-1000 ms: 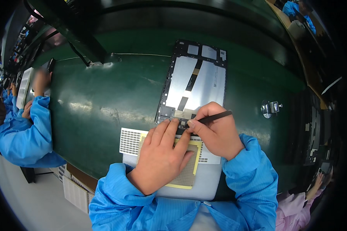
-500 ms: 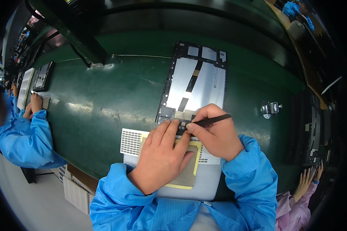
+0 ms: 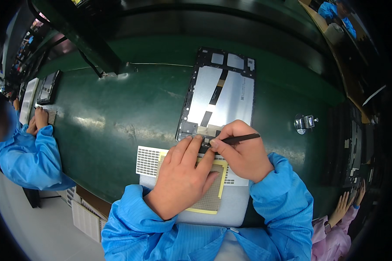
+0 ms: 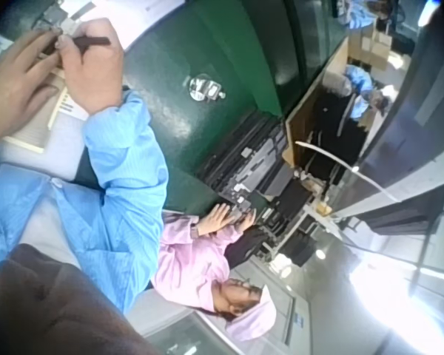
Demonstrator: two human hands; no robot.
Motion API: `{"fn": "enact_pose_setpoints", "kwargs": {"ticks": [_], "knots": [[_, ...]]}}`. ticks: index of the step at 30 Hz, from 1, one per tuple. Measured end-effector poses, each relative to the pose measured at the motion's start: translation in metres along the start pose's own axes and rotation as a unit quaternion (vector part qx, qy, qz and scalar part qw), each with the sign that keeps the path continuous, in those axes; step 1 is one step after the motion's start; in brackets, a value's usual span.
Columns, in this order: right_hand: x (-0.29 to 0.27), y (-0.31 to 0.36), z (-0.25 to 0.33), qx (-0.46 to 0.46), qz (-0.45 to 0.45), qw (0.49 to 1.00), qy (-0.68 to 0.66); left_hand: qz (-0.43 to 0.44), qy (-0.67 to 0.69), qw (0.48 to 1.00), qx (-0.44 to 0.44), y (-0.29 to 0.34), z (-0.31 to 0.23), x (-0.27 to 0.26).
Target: The person uses tweezers to pick small adhesive strips from a sheet and apply them to specific locations on a disassembled electronic device chassis. The person repeatedly picks up the device to adjust its position on the workbench while continuing to apply the strips.
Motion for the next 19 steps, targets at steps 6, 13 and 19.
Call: {"fn": "enact_pose_setpoints", "kwargs": {"ticks": [6,13,19], "knots": [[-0.005,-0.001,-0.007,-0.015,-0.017,0.998,-0.066,0.010,0.002,1.000,0.005,-0.002,-0.001,-0.002],[-0.044,0.005,-0.025,0.082,-0.210,0.944,-0.240,-0.049,0.061,0.997,-0.022,-0.010,0.013,-0.008],[-0.043,0.005,-0.032,0.123,-0.192,0.948,-0.224,0.018,0.304,0.927,-0.218,-0.016,0.034,0.001]]}}
Point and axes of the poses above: each hand's wrist, its own y-axis away from the middle knuckle, its own x-axis out of the palm, z = x × y, the point moved 3 cm from there along -y, towards the middle knuckle, and after that the axes turned 11 degrees about -x, right-handed, at the moved point
